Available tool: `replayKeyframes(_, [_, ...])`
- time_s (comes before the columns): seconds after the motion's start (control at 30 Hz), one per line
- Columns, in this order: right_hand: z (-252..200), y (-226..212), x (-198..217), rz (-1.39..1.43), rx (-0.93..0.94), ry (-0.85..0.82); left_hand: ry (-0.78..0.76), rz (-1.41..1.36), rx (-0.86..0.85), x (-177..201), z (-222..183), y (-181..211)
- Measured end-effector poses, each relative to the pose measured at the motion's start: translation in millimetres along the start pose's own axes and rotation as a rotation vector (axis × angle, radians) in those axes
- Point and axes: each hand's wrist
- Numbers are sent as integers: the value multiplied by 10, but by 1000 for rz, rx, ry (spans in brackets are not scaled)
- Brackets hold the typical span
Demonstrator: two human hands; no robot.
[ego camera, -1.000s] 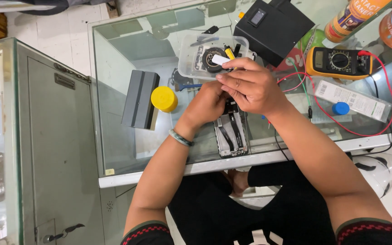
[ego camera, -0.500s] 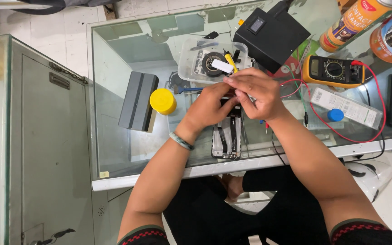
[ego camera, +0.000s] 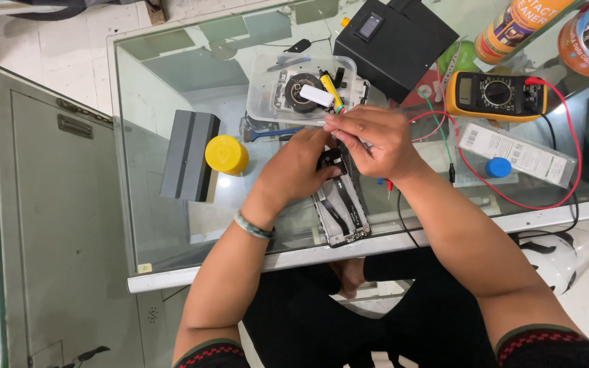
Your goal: Securing internal screws and components of a smartphone using a precision screwdriver on a repair bench.
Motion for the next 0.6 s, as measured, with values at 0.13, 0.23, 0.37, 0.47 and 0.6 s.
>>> replayKeyframes(0.13, [13,-64,-31,41,11,-5,59,-4,-68,-4,43,-27])
replayKeyframes(0.23, [-32,-37,-27,33,6,-13,251,-57,-173,-13,40,-63])
replayKeyframes(0.37, [-31,-40,-30,25,5,12,431,-167,-242,-120,100,-168])
replayKeyframes(0.47, [-36,-38,-46,-5,10,22,487,-189,-200,-185,127,-189])
replayKeyframes(0.6, [15,-40,-7,-23,35,47,478,-165,-182,-73,88,-49])
Point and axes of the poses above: each hand's wrist, its own z-axis towards the middle knuckle, its own x-axis out of the back of the hand, y = z × x, and after that the axes turned 14 degrees about -y, right-handed
